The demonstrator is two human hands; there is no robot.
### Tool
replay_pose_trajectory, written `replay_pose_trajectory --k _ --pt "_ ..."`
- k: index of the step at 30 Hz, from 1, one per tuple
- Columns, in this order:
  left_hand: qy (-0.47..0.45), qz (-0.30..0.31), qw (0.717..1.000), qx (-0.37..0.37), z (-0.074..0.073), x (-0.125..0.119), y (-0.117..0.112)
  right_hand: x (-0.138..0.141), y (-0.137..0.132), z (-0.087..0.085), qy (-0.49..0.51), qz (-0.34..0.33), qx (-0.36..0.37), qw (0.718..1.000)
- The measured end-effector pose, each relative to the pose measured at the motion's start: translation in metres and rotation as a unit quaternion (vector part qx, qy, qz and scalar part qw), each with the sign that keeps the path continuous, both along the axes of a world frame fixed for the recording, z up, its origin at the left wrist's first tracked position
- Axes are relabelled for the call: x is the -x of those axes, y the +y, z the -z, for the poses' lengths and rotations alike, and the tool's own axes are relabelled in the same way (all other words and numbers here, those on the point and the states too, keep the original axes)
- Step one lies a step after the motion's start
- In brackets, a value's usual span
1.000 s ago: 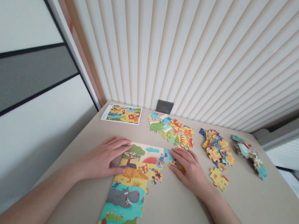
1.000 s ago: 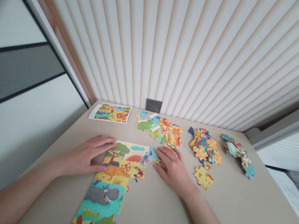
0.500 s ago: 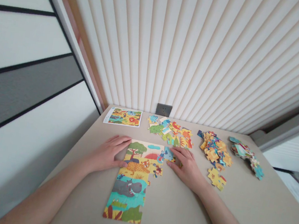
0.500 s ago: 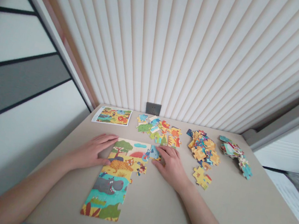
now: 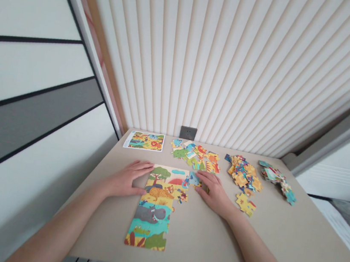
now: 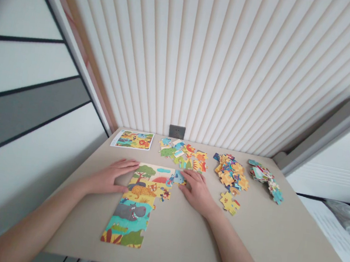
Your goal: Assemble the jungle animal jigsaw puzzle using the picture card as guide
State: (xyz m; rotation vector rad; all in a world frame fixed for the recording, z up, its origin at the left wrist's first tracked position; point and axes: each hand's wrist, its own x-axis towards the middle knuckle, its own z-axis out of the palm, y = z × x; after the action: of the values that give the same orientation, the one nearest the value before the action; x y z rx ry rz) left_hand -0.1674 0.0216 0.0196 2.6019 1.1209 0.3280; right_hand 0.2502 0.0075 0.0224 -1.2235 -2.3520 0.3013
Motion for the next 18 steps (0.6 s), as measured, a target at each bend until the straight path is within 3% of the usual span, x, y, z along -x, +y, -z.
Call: replay_pose_trajectory --k 18 --pt "0.002 -0.002 1.0 0.015 -0.0021 0.0029 -0.0004 -0.0082 0.0086 -0.0081 -0.018 -0.038 0.015 0.999"
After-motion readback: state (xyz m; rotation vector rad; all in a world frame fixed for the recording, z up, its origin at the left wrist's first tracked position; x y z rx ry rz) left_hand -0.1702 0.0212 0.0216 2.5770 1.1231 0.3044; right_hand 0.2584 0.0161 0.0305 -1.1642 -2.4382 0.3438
